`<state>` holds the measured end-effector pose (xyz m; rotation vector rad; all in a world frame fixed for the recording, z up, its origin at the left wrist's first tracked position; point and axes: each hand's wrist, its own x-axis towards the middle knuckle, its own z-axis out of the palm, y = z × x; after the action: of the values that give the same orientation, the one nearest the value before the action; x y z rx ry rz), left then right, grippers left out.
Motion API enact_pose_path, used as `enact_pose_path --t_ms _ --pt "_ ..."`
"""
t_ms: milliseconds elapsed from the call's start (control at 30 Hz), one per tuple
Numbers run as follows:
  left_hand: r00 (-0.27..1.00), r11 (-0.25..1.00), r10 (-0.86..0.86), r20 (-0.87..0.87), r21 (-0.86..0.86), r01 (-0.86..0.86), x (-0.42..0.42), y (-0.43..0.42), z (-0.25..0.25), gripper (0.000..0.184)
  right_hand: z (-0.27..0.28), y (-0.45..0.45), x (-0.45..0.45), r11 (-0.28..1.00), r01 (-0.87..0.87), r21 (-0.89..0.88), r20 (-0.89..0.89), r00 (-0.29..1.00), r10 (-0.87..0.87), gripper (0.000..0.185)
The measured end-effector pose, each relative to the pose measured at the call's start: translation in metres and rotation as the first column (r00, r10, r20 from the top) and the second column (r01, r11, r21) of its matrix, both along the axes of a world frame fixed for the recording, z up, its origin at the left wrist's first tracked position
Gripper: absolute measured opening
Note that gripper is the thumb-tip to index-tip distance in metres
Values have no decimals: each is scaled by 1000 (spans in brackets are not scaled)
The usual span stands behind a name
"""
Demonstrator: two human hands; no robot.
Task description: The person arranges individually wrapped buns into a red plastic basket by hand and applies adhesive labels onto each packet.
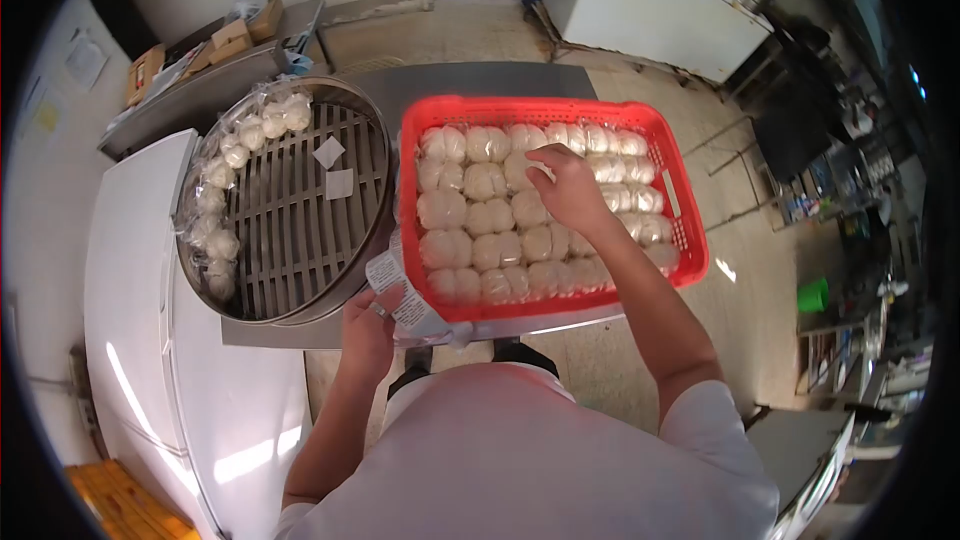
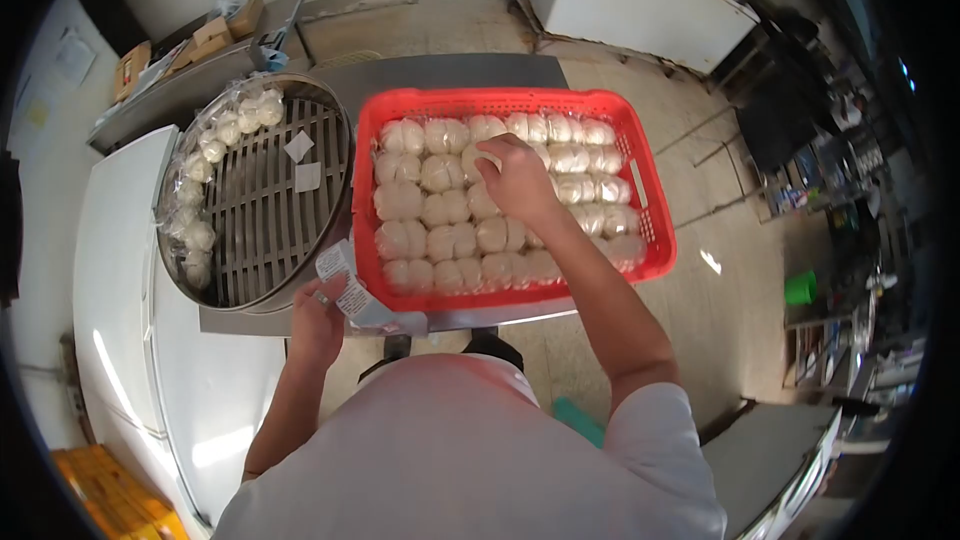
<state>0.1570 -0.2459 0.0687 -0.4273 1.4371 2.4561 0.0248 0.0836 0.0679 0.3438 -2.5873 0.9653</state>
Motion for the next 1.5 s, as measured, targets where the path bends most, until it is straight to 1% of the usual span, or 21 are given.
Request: enact_pose_path --t_ms 33,67,133,233,333,433,533,633,733,833,933,1033,1133,1233,1333,1433,1500 --pt "999 999 45 -11 -5 -45 2 9 -1 22 -12 10 -17 996 -64 68 -22 998 66 22" --pt "996 996 89 -17 -11 -90 6 17 -3 22 -27 15 -28 973 -154 171 -1 988 157 20" --pt "989 989 144 -41 -32 -145 10 27 -6 22 -50 18 -44 873 -323 364 62 944 324 17" --pt "970 970 230 -78 -69 -235 17 43 0 22 -61 23 -48 760 -368 536 60 915 400 14" --pt "953 953 283 -109 -79 -292 23 51 1 22 -46 22 -55 710 -442 548 194 893 406 16" --pt "950 951 285 -127 -90 -297 22 53 4 22 -45 16 -62 699 -456 550 315 889 332 18" --pt "956 956 258 -141 -104 -274 13 54 6 22 -25 -1 -58 813 -368 451 228 928 293 24" --pt "965 962 233 -124 -115 -247 10 50 1 22 -39 -15 -64 794 -443 417 245 895 371 34" --pt "975 973 192 -111 -110 -204 5 40 -4 22 -35 -32 -69 731 -412 543 264 911 318 42" --pt "982 983 163 -95 -75 -170 1 32 -4 22 -30 -44 -77 639 -477 603 396 875 279 49" --pt "989 990 125 -80 -55 -130 -1 27 -3 22 -27 -49 -86 573 -515 638 442 854 275 55" --pt "996 996 72 -59 -50 -75 -2 21 -4 21 -18 -56 -96 579 -535 616 544 820 180 59" --pt "998 997 36 -58 -62 -40 -4 15 -6 21 -16 -57 -100 561 -554 615 548 812 202 59" --pt "999 997 6 -43 -77 -10 -5 7 -12 20 -26 -44 -104 568 -610 553 535 782 320 59" --pt "999 998 10 -33 -57 -12 -8 6 -11 20 -5 -54 -98 557 -598 576 591 776 222 60" --pt "999 999 10 -35 -48 -12 -7 6 -5 20 -3 -56 -103 567 -564 601 599 787 148 59" --pt "999 999 -4 -47 -48 2 -8 5 -5 20 -8 -61 -105 529 -556 641 608 789 92 57"
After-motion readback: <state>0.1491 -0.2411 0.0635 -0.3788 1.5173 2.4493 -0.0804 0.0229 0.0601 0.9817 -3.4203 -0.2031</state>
